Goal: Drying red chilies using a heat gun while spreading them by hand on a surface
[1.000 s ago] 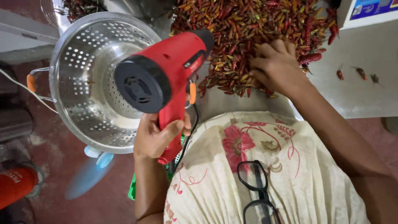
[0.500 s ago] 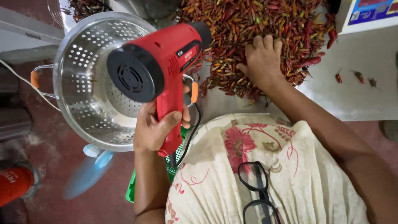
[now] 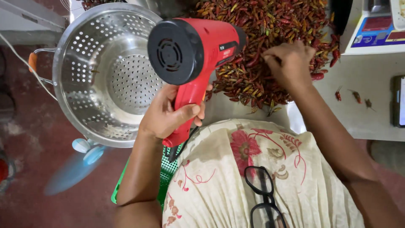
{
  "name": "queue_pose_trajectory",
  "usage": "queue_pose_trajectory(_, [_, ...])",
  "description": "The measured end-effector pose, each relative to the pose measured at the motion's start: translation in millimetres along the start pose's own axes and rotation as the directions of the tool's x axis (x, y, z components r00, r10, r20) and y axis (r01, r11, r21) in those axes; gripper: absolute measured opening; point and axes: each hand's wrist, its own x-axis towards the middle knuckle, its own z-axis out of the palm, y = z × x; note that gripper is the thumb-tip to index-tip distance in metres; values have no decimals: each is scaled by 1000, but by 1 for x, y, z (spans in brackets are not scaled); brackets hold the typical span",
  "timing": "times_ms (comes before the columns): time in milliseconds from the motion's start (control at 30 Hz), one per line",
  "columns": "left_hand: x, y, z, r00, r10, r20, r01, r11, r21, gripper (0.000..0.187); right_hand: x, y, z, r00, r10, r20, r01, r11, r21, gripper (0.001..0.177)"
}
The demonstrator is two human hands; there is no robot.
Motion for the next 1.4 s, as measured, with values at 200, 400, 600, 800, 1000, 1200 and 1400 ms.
queue_pose_trajectory(200, [0,-6,3,999,20,32,-22,997,70,44,-5,14,8,996,-49,-77,42,996,-82,9])
queue_pose_trajectory(400, [-7,-8,-1,1000,-27,-13,27,999,47,42,5,23,32,924,-359,-136,278,870,-408,18])
queue_pose_trajectory(600, [-14,-5,0,996,-36,-80,41,998,52,50,2,43,30,958,-282,57,284,896,-341,31])
queue_pose_trajectory(800, [-19,-5,1,1000,11,-14,-12,999,-39,37,-1,37,-5,988,6,157,-23,994,109,6])
queue_pose_trajectory(1000, [-13,-11,6,1000,8,-10,-8,999,-49,43,-21,79,17,996,89,-30,-91,993,-69,57])
queue_pose_trajectory(1200, [-11,-9,11,999,-50,14,50,999,-10,47,-34,80,15,976,207,-74,-214,969,-123,65])
queue_pose_trajectory(1400, [-7,-7,14,996,-84,23,84,996,-3,46,-41,79,9,977,193,-94,-203,974,-105,57])
